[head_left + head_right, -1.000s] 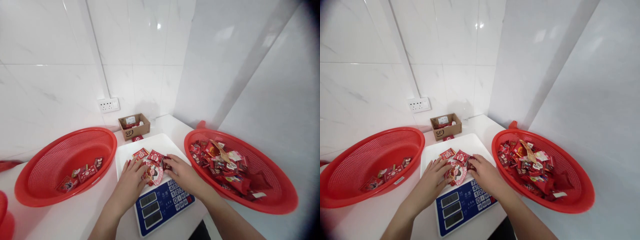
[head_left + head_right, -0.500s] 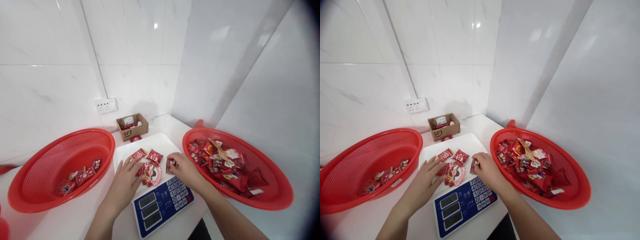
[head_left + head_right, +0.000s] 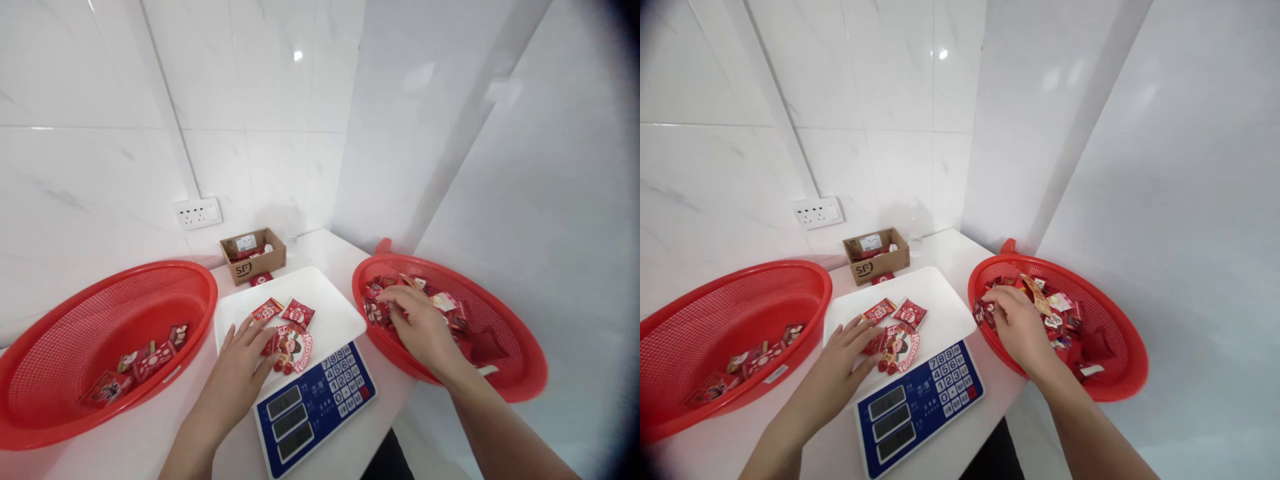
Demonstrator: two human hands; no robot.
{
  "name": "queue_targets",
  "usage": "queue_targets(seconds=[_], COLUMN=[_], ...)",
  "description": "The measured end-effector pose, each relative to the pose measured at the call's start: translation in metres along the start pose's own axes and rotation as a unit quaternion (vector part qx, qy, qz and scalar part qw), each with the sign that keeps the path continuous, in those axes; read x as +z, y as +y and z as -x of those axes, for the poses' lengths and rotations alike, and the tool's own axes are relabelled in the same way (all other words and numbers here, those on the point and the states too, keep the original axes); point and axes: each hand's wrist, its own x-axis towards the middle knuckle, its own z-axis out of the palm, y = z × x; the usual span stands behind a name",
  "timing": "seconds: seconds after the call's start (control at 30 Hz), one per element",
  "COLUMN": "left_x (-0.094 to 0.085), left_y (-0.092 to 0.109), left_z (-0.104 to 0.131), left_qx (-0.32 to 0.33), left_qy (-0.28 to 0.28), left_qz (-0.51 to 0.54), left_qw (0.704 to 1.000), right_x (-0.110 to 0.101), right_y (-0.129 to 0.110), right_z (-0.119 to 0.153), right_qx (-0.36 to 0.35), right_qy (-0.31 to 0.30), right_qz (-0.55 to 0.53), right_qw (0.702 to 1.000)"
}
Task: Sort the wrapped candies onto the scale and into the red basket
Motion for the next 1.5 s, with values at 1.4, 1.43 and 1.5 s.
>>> queue_targets(seconds=[1.4, 1.43, 1.5], left_x=[-0.003, -0.003, -0.003], left_y=[-0.004, -0.004, -0.003], left_z=[0.001, 0.000, 0.000], left_qx=[-0.007, -0.007, -0.008], left_qy=[0.020, 0.018, 0.014], left_qz=[0.009, 0.008, 0.003], left_qw=[1.000, 1.000, 1.000], right_x=[-0.026, -0.025, -0.022], right_y=[0.046, 0.047, 0.052], right_z=[0.004, 0.004, 0.004], right_qx=[0.249, 0.246, 0.233], right_qy=[-0.442, -0.443, -0.432], right_qz=[-0.190, -0.177, -0.152], right_qw=[0.840, 0.843, 0.858])
